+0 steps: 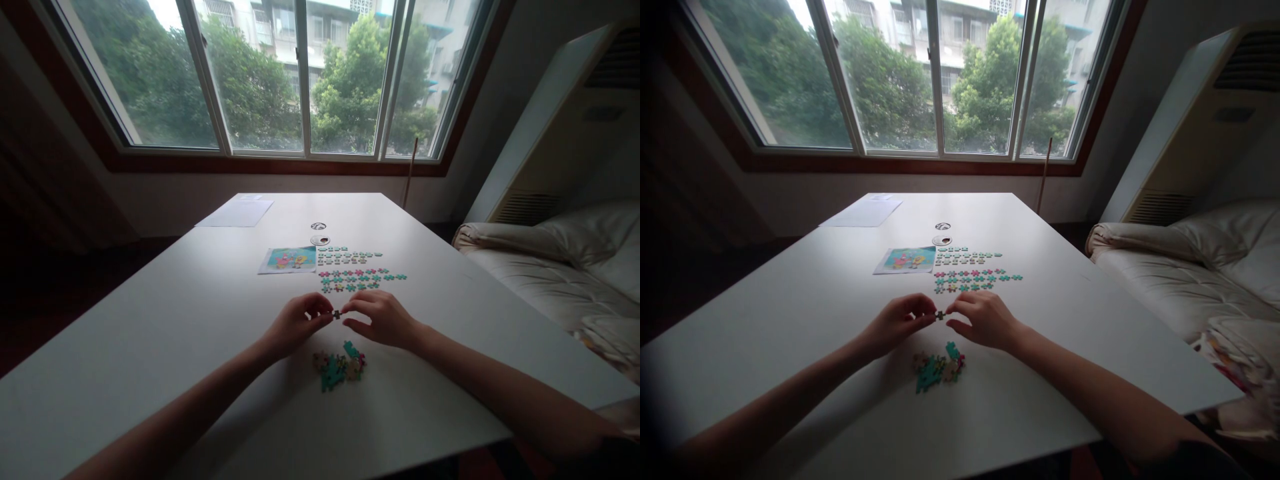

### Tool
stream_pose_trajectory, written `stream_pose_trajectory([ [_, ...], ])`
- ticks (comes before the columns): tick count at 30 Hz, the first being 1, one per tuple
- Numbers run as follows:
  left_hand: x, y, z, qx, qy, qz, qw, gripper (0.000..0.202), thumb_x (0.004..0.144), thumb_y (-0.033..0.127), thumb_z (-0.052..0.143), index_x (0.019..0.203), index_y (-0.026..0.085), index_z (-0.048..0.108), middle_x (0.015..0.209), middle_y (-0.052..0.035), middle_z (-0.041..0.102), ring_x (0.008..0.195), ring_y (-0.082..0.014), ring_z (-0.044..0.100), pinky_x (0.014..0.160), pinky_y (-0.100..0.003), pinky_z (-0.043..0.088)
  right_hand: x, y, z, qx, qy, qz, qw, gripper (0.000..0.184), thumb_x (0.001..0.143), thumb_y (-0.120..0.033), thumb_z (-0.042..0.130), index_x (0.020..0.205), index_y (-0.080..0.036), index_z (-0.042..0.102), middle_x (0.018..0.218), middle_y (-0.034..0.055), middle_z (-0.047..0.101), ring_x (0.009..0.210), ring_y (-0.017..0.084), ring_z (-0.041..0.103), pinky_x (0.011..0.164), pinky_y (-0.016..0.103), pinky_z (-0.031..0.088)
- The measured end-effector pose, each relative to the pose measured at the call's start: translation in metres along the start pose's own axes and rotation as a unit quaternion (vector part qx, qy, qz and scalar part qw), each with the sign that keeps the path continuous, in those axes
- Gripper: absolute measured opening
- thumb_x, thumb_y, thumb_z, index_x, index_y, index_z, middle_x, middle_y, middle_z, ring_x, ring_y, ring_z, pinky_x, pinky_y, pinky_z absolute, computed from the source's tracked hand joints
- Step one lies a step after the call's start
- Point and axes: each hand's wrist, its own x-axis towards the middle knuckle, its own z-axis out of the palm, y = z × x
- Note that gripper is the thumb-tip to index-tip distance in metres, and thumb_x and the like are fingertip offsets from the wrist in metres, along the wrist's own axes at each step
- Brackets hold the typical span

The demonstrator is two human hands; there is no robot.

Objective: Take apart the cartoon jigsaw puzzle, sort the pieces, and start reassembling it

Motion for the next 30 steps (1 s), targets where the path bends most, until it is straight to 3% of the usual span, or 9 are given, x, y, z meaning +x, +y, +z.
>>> stream_pose_trajectory([
  [14, -0.001, -0.003, 0.003, -0.028, -0.009, -0.013, 0.999, 0.016, 0.073, 0.027, 0.057, 0.081, 0.013, 0.058, 0.064, 0.0010, 0.055, 0.059, -0.0096, 0.049, 0.052, -0.019, 0.037, 0.002, -0.002, -0.001, -0.023, 0.012, -0.027, 0.999, 0.017, 0.084, -0.030, 0.047, 0.083, -0.020, 0.061, 0.078, 0.0021, 0.062, 0.068, 0.011, 0.055, 0.062, 0.023, 0.037],
  [20, -0.002, -0.007, 0.002, 0.001, 0.000, -0.003, 1.000, 0.019, 0.076, 0.025, 0.055, 0.093, 0.015, 0.054, 0.072, 0.0002, 0.055, 0.062, -0.0101, 0.049, 0.055, -0.020, 0.039, 0.003, 0.013, -0.014, -0.052, 0.054, -0.013, 0.997, 0.016, 0.084, -0.028, 0.048, 0.084, -0.020, 0.062, 0.080, 0.0023, 0.063, 0.069, 0.011, 0.056, 0.064, 0.024, 0.039],
  [23, -0.004, -0.007, 0.003, 0.060, -0.037, 0.040, 0.997, 0.015, 0.078, 0.019, 0.051, 0.091, 0.018, 0.058, 0.074, -0.0001, 0.054, 0.063, -0.0097, 0.048, 0.058, -0.021, 0.040, 0.002, 0.028, -0.024, -0.063, 0.105, 0.027, 0.992, 0.016, 0.083, -0.028, 0.049, 0.085, -0.020, 0.062, 0.082, 0.0032, 0.064, 0.067, 0.011, 0.055, 0.062, 0.023, 0.041],
  [27, -0.012, -0.001, 0.008, 0.125, -0.137, 0.124, 0.975, 0.025, 0.081, 0.013, 0.046, 0.092, 0.024, 0.065, 0.080, -0.0015, 0.048, 0.068, -0.0104, 0.048, 0.064, -0.022, 0.040, -0.002, 0.044, -0.033, -0.070, 0.140, 0.072, 0.985, 0.016, 0.082, -0.030, 0.050, 0.084, -0.020, 0.062, 0.082, 0.0030, 0.064, 0.062, 0.010, 0.054, 0.059, 0.022, 0.041],
  [30, -0.016, 0.005, 0.010, 0.176, -0.158, 0.151, 0.960, 0.028, 0.081, 0.012, 0.046, 0.094, 0.028, 0.065, 0.080, -0.0019, 0.047, 0.072, -0.0127, 0.048, 0.067, -0.023, 0.040, -0.003, 0.048, -0.035, -0.080, 0.149, 0.082, 0.982, 0.017, 0.082, -0.030, 0.049, 0.084, -0.019, 0.062, 0.082, 0.0038, 0.064, 0.062, 0.011, 0.054, 0.060, 0.023, 0.041],
])
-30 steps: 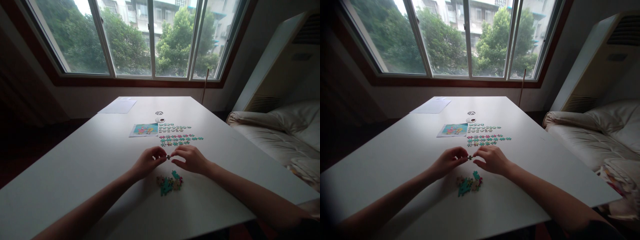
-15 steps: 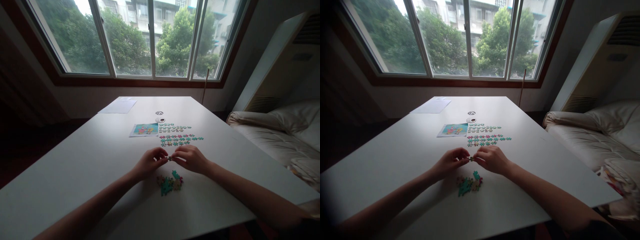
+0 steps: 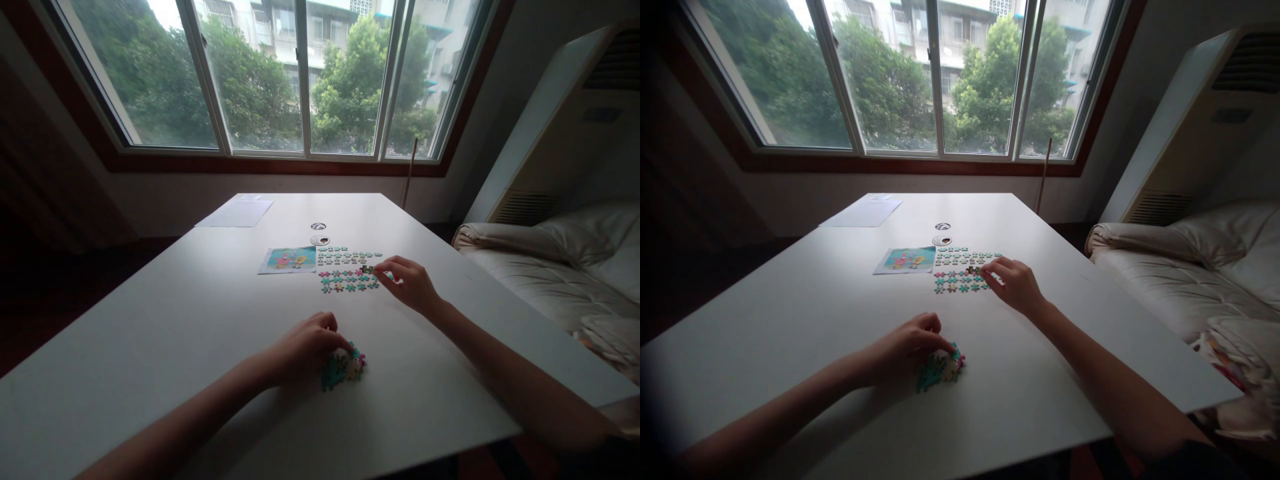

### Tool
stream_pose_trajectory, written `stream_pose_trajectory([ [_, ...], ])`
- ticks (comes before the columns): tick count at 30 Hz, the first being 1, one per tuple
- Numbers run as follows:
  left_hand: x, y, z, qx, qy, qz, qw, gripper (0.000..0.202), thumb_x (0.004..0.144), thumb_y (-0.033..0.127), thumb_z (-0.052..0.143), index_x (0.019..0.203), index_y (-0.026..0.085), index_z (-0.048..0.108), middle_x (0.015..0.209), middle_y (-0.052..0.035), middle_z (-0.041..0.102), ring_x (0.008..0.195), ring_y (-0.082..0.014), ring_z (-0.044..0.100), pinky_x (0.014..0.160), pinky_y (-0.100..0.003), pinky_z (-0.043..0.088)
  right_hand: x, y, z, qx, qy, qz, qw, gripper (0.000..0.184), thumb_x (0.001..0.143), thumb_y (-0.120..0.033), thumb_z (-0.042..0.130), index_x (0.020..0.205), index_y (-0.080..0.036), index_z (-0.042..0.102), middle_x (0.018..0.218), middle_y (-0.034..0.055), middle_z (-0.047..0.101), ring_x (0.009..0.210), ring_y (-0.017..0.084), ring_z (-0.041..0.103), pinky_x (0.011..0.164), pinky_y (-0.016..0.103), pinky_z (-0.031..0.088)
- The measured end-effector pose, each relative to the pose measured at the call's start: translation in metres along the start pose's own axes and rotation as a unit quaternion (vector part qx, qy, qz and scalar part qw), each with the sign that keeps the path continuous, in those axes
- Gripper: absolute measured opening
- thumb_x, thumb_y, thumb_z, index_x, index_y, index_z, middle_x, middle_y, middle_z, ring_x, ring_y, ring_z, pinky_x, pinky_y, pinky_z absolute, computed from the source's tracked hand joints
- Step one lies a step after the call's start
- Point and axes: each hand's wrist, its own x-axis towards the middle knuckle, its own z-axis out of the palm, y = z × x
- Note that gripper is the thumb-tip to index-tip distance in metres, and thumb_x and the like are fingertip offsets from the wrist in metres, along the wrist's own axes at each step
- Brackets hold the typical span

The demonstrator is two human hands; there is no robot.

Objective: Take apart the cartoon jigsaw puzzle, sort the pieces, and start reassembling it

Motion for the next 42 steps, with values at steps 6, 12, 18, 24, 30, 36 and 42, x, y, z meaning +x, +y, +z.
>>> stream_pose_trajectory([
  [6, 0.000, 0.002, -0.005, 0.060, 0.015, -0.015, 0.998, 0.025, 0.082, 0.013, 0.045, 0.093, 0.024, 0.064, 0.083, -0.0041, 0.050, 0.076, -0.0151, 0.048, 0.068, -0.025, 0.040, 0.001, -0.002, -0.001, -0.005, 0.003, -0.004, 1.000, 0.018, 0.083, -0.031, 0.049, 0.084, -0.019, 0.062, 0.081, 0.0037, 0.064, 0.060, 0.011, 0.053, 0.060, 0.024, 0.041],
  [12, 0.000, -0.004, -0.009, 0.105, 0.040, -0.034, 0.993, 0.017, 0.080, 0.016, 0.048, 0.087, 0.021, 0.062, 0.085, -0.0049, 0.054, 0.080, -0.0173, 0.048, 0.070, -0.028, 0.040, 0.003, -0.003, -0.003, 0.002, -0.004, -0.004, 1.000, 0.016, 0.082, -0.030, 0.050, 0.083, -0.019, 0.062, 0.082, 0.0031, 0.064, 0.059, 0.010, 0.051, 0.060, 0.023, 0.040],
  [18, -0.001, -0.007, -0.010, 0.115, 0.054, -0.053, 0.990, 0.017, 0.080, 0.019, 0.049, 0.091, 0.022, 0.061, 0.089, -0.0053, 0.054, 0.084, -0.0185, 0.049, 0.074, -0.030, 0.041, 0.007, 0.016, -0.008, 0.029, -0.151, 0.043, 0.987, 0.018, 0.081, -0.033, 0.050, 0.083, -0.020, 0.063, 0.077, 0.0014, 0.063, 0.053, 0.008, 0.049, 0.057, 0.021, 0.039],
  [24, 0.000, -0.010, -0.009, 0.105, 0.047, -0.059, 0.992, 0.016, 0.080, 0.021, 0.050, 0.089, 0.023, 0.063, 0.087, -0.0048, 0.054, 0.083, -0.0181, 0.050, 0.073, -0.029, 0.041, 0.001, 0.051, -0.012, 0.009, -0.259, 0.084, 0.962, 0.017, 0.077, -0.032, 0.052, 0.077, -0.020, 0.065, 0.070, 0.0004, 0.063, 0.056, 0.010, 0.052, 0.055, 0.020, 0.038],
  [30, -0.002, -0.010, -0.011, 0.092, 0.048, -0.064, 0.993, 0.015, 0.080, 0.022, 0.051, 0.089, 0.022, 0.062, 0.087, -0.0054, 0.054, 0.083, -0.0185, 0.050, 0.073, -0.030, 0.042, -0.006, 0.065, -0.012, 0.000, -0.334, 0.130, 0.933, 0.018, 0.074, -0.032, 0.053, 0.077, -0.021, 0.067, 0.071, 0.0018, 0.065, 0.056, 0.011, 0.054, 0.050, 0.019, 0.037],
  [36, -0.002, -0.011, -0.011, 0.089, 0.044, -0.067, 0.993, 0.019, 0.078, 0.021, 0.051, 0.094, 0.022, 0.062, 0.088, -0.0054, 0.054, 0.083, -0.0184, 0.050, 0.074, -0.030, 0.042, -0.004, 0.059, -0.010, -0.007, -0.304, 0.108, 0.947, 0.015, 0.074, -0.028, 0.053, 0.078, -0.021, 0.066, 0.071, 0.0013, 0.064, 0.059, 0.011, 0.055, 0.055, 0.020, 0.038],
  [42, -0.001, -0.015, -0.005, 0.078, 0.052, -0.070, 0.993, 0.016, 0.079, 0.021, 0.051, 0.090, 0.022, 0.062, 0.087, -0.0052, 0.054, 0.083, -0.0183, 0.050, 0.073, -0.029, 0.041, -0.008, 0.052, 0.001, -0.002, -0.279, 0.086, 0.956, 0.012, 0.074, -0.025, 0.055, 0.076, -0.022, 0.066, 0.076, 0.0015, 0.063, 0.064, 0.012, 0.055, 0.058, 0.021, 0.039],
])
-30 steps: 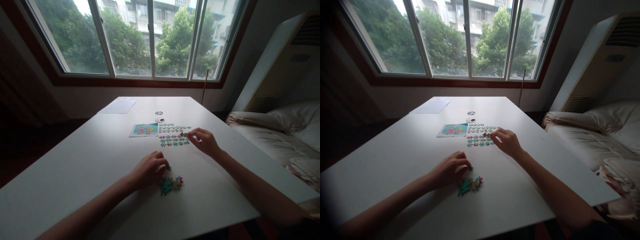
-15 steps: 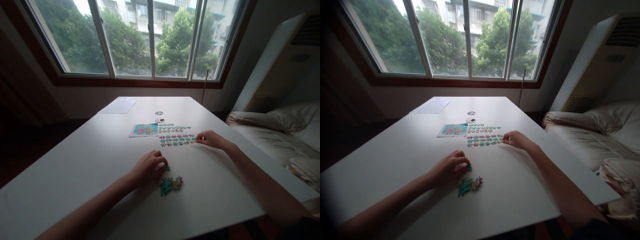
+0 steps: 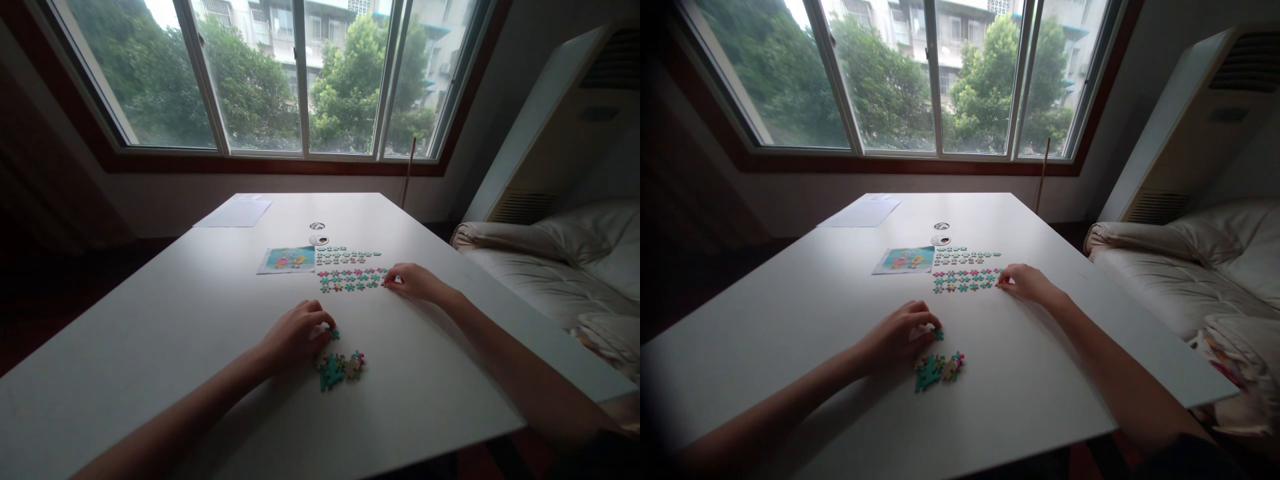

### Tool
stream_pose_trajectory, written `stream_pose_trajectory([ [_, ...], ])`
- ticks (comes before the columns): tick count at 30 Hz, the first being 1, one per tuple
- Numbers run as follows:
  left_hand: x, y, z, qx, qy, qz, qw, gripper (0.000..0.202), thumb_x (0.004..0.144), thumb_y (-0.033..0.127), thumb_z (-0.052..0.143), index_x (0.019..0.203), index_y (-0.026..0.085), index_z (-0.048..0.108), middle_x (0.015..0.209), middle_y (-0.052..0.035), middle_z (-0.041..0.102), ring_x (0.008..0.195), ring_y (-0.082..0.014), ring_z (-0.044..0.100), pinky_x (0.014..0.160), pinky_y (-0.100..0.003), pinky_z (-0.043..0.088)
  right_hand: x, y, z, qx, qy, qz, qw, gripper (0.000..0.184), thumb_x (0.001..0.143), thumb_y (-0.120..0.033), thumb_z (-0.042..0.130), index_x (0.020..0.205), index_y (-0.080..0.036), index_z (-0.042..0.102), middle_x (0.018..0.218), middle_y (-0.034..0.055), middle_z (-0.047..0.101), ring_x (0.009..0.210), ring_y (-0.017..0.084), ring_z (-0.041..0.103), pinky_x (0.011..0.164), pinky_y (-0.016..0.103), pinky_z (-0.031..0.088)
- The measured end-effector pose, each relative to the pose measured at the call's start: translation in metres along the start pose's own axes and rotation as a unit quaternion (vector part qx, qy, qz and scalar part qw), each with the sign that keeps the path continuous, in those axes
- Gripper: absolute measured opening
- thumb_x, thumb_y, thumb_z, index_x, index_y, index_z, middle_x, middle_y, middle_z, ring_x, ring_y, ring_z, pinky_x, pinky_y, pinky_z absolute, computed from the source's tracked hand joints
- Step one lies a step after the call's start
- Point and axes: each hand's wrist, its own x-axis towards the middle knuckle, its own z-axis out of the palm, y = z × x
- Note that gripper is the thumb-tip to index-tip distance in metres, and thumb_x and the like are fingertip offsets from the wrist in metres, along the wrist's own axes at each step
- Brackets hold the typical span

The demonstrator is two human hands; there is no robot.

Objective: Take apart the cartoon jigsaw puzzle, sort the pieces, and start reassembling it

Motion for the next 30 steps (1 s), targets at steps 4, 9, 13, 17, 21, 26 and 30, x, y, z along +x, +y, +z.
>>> stream_pose_trajectory([
  [4, 0.000, -0.001, 0.001, -0.007, 0.004, 0.004, 1.000, 0.013, 0.078, 0.020, 0.051, 0.088, 0.020, 0.060, 0.088, -0.0049, 0.053, 0.083, -0.0185, 0.048, 0.073, -0.029, 0.040, 0.000, 0.000, 0.003, 0.011, 0.014, -0.002, 1.000, 0.012, 0.074, -0.023, 0.054, 0.076, -0.021, 0.065, 0.077, 0.0014, 0.063, 0.066, 0.012, 0.055, 0.061, 0.021, 0.040],
  [9, -0.001, 0.003, -0.006, -0.010, -0.029, -0.005, 1.000, 0.010, 0.075, 0.019, 0.053, 0.084, 0.020, 0.057, 0.090, -0.0047, 0.051, 0.085, -0.0193, 0.044, 0.076, -0.031, 0.039, 0.000, -0.008, 0.002, -0.011, 0.027, -0.016, 0.999, 0.012, 0.076, -0.022, 0.052, 0.077, -0.021, 0.064, 0.080, 0.0015, 0.063, 0.063, 0.011, 0.055, 0.059, 0.020, 0.040],
  [13, -0.002, 0.002, -0.010, -0.024, -0.041, -0.007, 0.999, 0.008, 0.074, 0.019, 0.055, 0.082, 0.019, 0.055, 0.090, -0.0041, 0.051, 0.085, -0.0187, 0.043, 0.076, -0.030, 0.038, -0.001, -0.032, 0.007, -0.026, 0.047, -0.063, 0.997, 0.013, 0.079, -0.021, 0.050, 0.079, -0.020, 0.063, 0.080, 0.0010, 0.063, 0.065, 0.011, 0.056, 0.059, 0.020, 0.039],
  [17, -0.001, 0.000, -0.008, -0.058, -0.027, -0.001, 0.998, 0.006, 0.073, 0.016, 0.054, 0.079, 0.018, 0.054, 0.081, -0.0020, 0.054, 0.080, -0.0168, 0.046, 0.071, -0.027, 0.039, -0.005, -0.069, 0.014, -0.003, 0.045, -0.137, 0.990, 0.014, 0.082, -0.023, 0.048, 0.081, -0.021, 0.061, 0.081, 0.0000, 0.063, 0.065, 0.010, 0.056, 0.060, 0.020, 0.039],
  [21, 0.001, 0.002, -0.005, -0.111, -0.014, -0.009, 0.994, 0.005, 0.073, 0.013, 0.052, 0.073, 0.017, 0.055, 0.071, 0.0005, 0.055, 0.071, -0.0134, 0.048, 0.064, -0.023, 0.038, -0.011, -0.097, 0.016, 0.024, 0.050, -0.190, 0.980, 0.015, 0.083, -0.025, 0.047, 0.084, -0.022, 0.061, 0.079, 0.0000, 0.064, 0.066, 0.010, 0.056, 0.063, 0.022, 0.039],
  [26, 0.005, 0.001, -0.003, -0.225, 0.036, -0.059, 0.972, 0.008, 0.075, 0.023, 0.054, 0.075, 0.015, 0.054, 0.069, 0.0015, 0.054, 0.064, -0.0102, 0.048, 0.056, -0.020, 0.036, -0.015, -0.109, 0.021, 0.030, 0.055, -0.206, 0.976, 0.015, 0.082, -0.030, 0.050, 0.087, -0.022, 0.061, 0.078, 0.0008, 0.064, 0.066, 0.011, 0.056, 0.062, 0.024, 0.038],
  [30, 0.008, 0.000, -0.002, -0.266, 0.037, -0.094, 0.959, 0.013, 0.073, 0.027, 0.057, 0.074, 0.014, 0.054, 0.066, 0.0015, 0.054, 0.061, -0.0099, 0.049, 0.053, -0.019, 0.035, -0.015, -0.112, 0.024, 0.029, 0.070, -0.196, 0.978, 0.018, 0.083, -0.032, 0.048, 0.085, -0.020, 0.061, 0.075, 0.0010, 0.064, 0.064, 0.011, 0.056, 0.062, 0.024, 0.037],
])
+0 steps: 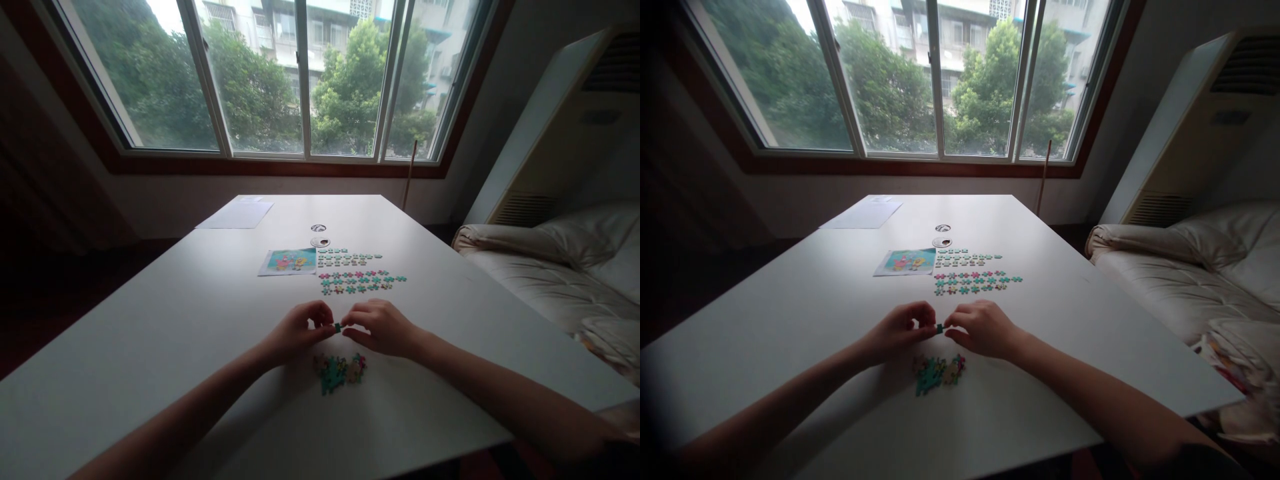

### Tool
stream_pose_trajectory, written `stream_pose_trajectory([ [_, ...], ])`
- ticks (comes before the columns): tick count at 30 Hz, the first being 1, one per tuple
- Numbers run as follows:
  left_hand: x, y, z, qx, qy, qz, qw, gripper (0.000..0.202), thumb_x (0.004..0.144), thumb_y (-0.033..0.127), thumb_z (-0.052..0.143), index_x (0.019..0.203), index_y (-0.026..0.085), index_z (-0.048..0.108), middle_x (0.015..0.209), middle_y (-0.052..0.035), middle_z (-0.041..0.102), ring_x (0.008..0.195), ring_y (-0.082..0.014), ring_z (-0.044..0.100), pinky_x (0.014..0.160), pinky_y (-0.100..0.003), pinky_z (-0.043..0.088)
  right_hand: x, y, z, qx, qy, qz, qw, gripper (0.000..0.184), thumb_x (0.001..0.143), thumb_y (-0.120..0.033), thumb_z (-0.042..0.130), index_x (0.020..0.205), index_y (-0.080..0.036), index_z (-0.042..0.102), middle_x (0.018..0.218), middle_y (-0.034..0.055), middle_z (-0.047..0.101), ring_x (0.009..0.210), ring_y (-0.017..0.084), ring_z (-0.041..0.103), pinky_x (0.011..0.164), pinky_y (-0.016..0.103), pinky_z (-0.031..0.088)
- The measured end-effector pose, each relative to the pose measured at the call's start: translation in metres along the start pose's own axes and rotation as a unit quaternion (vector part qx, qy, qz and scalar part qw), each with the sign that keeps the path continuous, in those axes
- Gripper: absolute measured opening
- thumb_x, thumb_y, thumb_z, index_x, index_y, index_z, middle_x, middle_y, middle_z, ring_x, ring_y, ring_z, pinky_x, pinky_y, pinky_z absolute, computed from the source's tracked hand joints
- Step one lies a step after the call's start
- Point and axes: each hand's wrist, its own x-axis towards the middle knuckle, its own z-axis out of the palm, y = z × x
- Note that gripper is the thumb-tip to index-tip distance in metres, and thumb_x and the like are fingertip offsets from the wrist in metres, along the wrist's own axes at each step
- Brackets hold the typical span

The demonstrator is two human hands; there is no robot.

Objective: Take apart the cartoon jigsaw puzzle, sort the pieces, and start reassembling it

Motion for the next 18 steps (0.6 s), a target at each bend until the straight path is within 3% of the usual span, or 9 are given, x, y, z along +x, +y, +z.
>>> stream_pose_trajectory([
  [18, -0.0001, -0.0002, 0.0009, -0.036, -0.006, -0.018, 0.999, 0.016, 0.071, 0.027, 0.059, 0.079, 0.014, 0.055, 0.067, 0.0009, 0.057, 0.063, -0.0106, 0.052, 0.057, -0.021, 0.037, 0.0009, -0.0012, -0.0036, -0.019, 0.021, -0.032, 0.999, 0.019, 0.085, -0.030, 0.044, 0.085, -0.021, 0.061, 0.076, 0.0012, 0.064, 0.064, 0.011, 0.055, 0.063, 0.025, 0.034],
])
